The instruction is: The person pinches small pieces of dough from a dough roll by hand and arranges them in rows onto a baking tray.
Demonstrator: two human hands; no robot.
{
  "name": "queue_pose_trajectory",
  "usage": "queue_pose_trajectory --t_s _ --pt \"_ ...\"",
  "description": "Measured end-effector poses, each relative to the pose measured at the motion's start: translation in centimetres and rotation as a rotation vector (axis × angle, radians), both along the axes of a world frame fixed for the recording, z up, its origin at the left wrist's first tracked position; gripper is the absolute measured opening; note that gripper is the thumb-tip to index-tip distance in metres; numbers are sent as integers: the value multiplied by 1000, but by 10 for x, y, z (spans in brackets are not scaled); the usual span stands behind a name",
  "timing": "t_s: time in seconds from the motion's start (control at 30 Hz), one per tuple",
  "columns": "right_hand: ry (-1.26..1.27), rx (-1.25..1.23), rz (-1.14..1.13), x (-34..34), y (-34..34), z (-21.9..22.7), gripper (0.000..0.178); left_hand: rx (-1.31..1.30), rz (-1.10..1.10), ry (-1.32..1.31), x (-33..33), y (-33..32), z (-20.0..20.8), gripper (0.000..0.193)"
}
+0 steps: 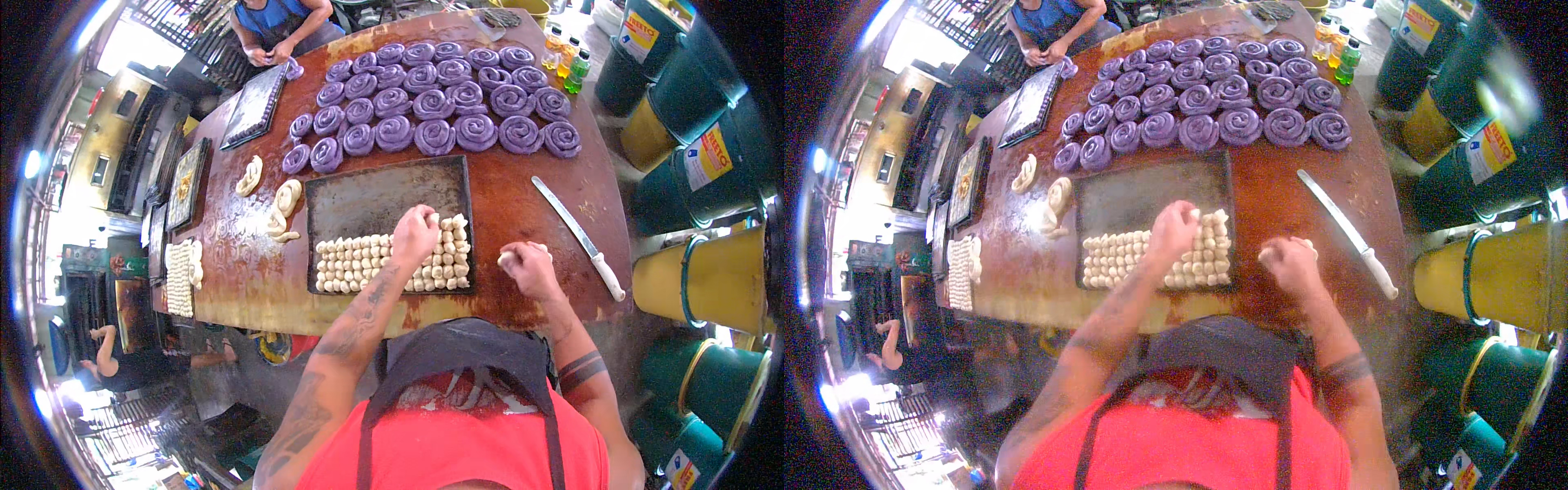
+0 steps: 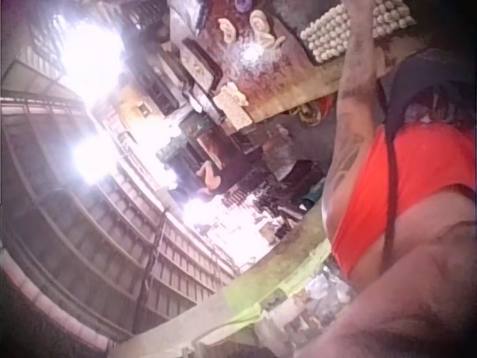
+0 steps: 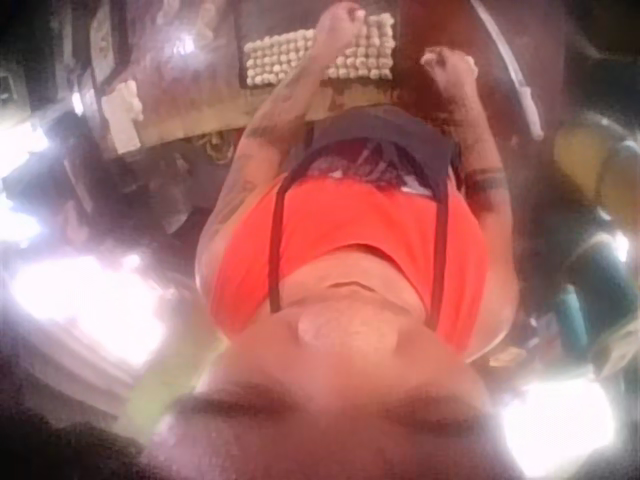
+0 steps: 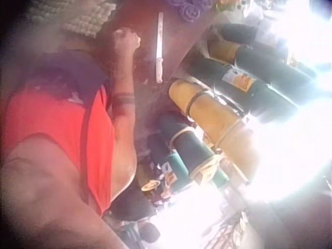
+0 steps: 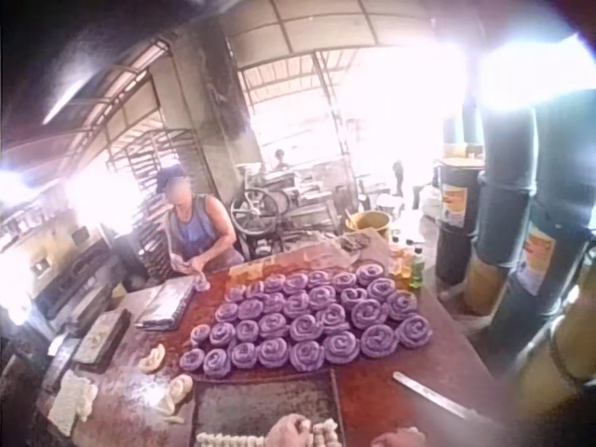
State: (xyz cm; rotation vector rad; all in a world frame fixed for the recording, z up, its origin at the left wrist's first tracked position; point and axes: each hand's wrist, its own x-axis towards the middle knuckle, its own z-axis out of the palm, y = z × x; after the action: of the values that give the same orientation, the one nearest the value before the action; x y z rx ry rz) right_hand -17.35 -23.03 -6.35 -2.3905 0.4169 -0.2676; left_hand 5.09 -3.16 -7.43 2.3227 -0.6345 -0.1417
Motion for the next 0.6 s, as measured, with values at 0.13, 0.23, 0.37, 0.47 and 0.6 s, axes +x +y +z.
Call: queue_pose_trajectory --t_s 0.13,0.23,0.37,0.47,0.6 --pt "-265 1282 -307 2 -28 11 20 247 -131 -169 -3 2 -1 25" --pt "74 701 -388 8 -21 37 16 -24 -106 -156 -19 -10 20 27" --pt "27 405 -305 11 -2 -5 6 -274 -549 310 -68 -51 65 26" --pt "-207 1141 -448 18 17 -4 6 -347 -724 120 -87 -58 82 22" --pt "-80 396 -244 19 29 16 14 -246 -520 368 -78 -43 51 23"
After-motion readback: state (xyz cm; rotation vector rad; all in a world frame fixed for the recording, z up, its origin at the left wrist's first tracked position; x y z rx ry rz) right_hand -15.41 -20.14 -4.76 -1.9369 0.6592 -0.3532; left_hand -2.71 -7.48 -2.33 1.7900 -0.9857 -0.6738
